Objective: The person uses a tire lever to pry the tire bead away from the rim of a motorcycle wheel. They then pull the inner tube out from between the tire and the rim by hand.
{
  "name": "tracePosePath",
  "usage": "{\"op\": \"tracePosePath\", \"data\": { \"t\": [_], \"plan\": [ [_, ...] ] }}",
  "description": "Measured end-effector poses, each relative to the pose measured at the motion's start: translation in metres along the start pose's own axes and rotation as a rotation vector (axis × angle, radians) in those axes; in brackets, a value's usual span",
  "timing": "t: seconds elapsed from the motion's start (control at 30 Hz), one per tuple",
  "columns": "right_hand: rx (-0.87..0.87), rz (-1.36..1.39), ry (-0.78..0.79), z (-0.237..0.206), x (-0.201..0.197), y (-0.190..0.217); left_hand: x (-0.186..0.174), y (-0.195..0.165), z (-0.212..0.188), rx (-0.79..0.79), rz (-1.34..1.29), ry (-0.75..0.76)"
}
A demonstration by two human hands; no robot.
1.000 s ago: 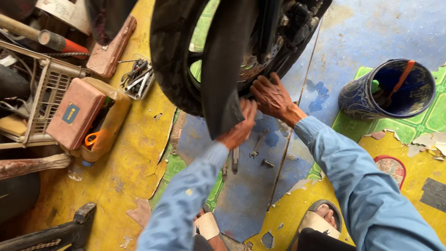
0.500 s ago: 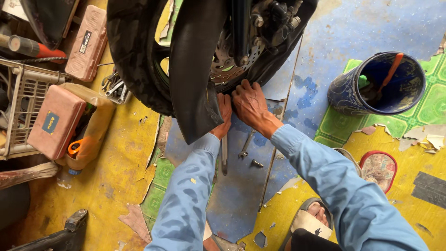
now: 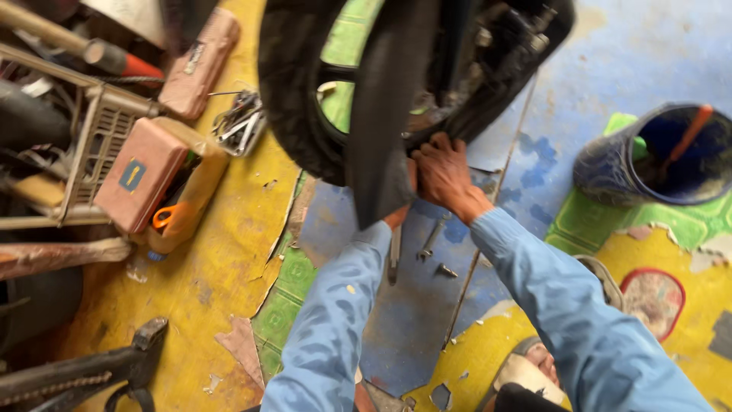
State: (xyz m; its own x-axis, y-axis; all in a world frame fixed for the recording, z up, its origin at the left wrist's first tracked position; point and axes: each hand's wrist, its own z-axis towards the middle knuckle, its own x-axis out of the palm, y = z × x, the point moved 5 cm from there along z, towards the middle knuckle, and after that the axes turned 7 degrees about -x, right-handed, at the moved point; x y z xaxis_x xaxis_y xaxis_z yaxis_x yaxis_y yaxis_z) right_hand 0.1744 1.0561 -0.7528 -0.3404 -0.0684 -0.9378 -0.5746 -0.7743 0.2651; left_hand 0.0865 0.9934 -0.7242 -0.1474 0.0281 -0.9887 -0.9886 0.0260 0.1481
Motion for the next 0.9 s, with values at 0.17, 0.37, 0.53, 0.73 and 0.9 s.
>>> {"op": "tracePosePath", "data": {
  "t": [0.17, 0.37, 0.53, 0.73, 0.9],
  "plan": [
    [-0.052, 0.22, -0.138, -0.016, -0.006, 0.003, -0.012, 0.009, 0.013, 0.019, -0.077, -0.027],
    [0.041, 0.117, -0.3, -0.066, 0.0, 0.035, -0.011, 0.019, 0.002, 0.07, -0.13, -0.036],
    [0.391, 0.229, 0.457, -0.103, 0.072, 0.085, -0.004, 0.013, -0.008, 0.077, -0.136, -0.028],
    [0.527, 0.246, 0.339, -0.083, 0.088, 0.096, -0.001, 0.01, -0.006, 0.086, -0.129, -0.005],
    [0.567, 0.348, 0.525, -0.088, 0.072, 0.108, -0.003, 0.009, 0.0, 0.096, -0.118, 0.006]
  ]
}}
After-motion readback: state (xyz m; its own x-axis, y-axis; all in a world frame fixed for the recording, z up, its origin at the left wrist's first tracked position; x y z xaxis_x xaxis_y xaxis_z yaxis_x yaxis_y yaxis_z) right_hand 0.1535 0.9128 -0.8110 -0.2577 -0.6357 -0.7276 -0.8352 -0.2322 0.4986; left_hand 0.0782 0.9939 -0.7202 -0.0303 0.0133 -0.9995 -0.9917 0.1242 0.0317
